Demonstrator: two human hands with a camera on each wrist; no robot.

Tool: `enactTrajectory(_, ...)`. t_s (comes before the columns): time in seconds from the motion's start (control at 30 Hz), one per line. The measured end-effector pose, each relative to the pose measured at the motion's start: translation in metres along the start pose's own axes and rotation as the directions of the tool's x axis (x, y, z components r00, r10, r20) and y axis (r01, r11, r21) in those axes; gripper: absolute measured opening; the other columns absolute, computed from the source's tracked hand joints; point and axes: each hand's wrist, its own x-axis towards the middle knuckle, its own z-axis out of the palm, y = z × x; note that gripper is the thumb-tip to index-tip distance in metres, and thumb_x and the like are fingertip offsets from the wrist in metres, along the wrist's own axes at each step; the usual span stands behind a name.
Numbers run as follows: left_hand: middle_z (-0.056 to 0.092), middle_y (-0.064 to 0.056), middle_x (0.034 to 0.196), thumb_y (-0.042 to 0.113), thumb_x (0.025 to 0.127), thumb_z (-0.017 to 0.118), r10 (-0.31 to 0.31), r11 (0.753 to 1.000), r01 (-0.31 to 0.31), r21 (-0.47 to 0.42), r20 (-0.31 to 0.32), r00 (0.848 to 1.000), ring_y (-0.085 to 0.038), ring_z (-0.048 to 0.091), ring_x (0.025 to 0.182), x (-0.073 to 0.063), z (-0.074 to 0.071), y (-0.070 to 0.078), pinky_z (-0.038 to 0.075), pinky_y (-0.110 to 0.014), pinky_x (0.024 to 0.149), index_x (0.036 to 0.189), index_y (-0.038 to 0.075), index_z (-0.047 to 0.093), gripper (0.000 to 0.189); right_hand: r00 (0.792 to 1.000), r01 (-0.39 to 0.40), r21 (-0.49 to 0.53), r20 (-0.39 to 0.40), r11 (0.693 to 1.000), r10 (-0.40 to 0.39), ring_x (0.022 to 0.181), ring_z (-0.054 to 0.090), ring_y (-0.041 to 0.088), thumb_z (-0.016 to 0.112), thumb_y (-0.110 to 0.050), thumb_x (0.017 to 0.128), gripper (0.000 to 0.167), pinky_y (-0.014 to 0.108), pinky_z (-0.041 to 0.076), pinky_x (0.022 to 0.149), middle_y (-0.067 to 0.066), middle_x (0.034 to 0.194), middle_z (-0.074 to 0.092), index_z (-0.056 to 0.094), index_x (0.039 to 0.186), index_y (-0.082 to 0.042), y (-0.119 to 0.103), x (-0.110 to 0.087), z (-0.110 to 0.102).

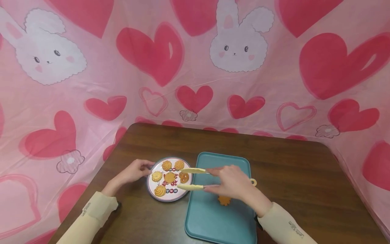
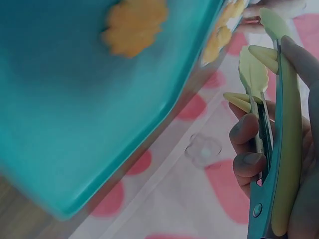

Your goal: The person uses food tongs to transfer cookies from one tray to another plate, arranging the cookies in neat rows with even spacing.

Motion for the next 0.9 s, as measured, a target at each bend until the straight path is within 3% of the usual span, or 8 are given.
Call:
enactTrajectory(0.07,0.068,-0.012,0.102,-0.001,0.091,0.069,-0.005,1.000,0.005,-0.001,-0.002,1.000,-0.019,0.062,0.081,0.001,0.000,0.000,0.059,-0.032,0.072,0.125,-0.008,0.063,0.035,0.999,0.003,-0.020,-0.034,1.000,-0.004,0.083,0.071,0.013,0.072,-0.065,0.080,0.065,0.031,0.056,0.065,0.000,0.111,0.073,0.073,0.123,-0.015,0.009,-0.013,-0.003)
enactTrajectory(0.27,0.068,-0.011,0.100,-0.002,0.091,0.069,-0.001,1.000,0.001,-0.003,-0.002,1.000,-0.019,0.062,0.080,0.002,0.000,0.000,0.059,-0.032,0.072,0.124,-0.008,0.064,0.035,0.996,-0.045,-0.061,-0.084,0.997,0.040,0.069,0.067,0.005,0.072,-0.066,0.080,0.065,0.027,0.052,0.059,-0.001,0.109,0.074,0.073,0.122,-0.016,0.029,-0.052,-0.010)
enactTrajectory(0.4,0.068,-0.011,0.099,-0.003,0.091,0.068,0.010,1.000,-0.010,-0.001,0.001,1.000,-0.019,0.062,0.080,0.002,0.001,-0.001,0.059,-0.033,0.071,0.124,-0.009,0.064,0.034,0.992,-0.093,-0.077,-0.094,0.993,0.085,0.060,0.054,-0.003,0.073,-0.065,0.079,0.064,0.024,0.046,0.054,-0.005,0.098,0.075,0.074,0.121,-0.017,0.035,-0.077,-0.013)
enactTrajectory(0.5,0.068,-0.011,0.099,-0.003,0.091,0.068,0.013,1.000,-0.013,0.001,0.003,1.000,-0.018,0.062,0.080,0.002,0.001,-0.002,0.058,-0.032,0.071,0.124,-0.009,0.064,0.034,0.987,-0.118,-0.085,-0.115,0.989,0.108,0.061,0.055,-0.003,0.076,-0.064,0.077,0.062,0.024,0.046,0.054,-0.008,0.095,0.075,0.075,0.118,-0.018,0.037,-0.094,-0.015)
enactTrajectory(0.63,0.068,-0.010,0.098,-0.002,0.091,0.068,0.016,1.000,-0.016,0.007,0.003,1.000,-0.018,0.062,0.079,0.002,0.001,-0.002,0.058,-0.031,0.070,0.124,-0.009,0.064,0.034,0.982,-0.143,-0.100,-0.138,0.985,0.128,0.080,0.069,0.005,0.078,-0.064,0.074,0.061,0.029,0.053,0.060,-0.009,0.099,0.075,0.076,0.115,-0.019,0.040,-0.114,-0.013)
enactTrajectory(0.9,0.068,-0.011,0.099,-0.002,0.091,0.068,0.004,1.000,-0.004,0.008,0.001,1.000,-0.017,0.062,0.079,0.001,0.000,-0.001,0.058,-0.030,0.070,0.125,-0.009,0.063,0.035,0.971,-0.229,-0.086,-0.090,0.969,0.222,0.082,0.069,0.007,0.077,-0.066,0.072,0.065,0.036,0.056,0.065,-0.009,0.104,0.074,0.075,0.116,-0.019,0.044,-0.138,-0.008)
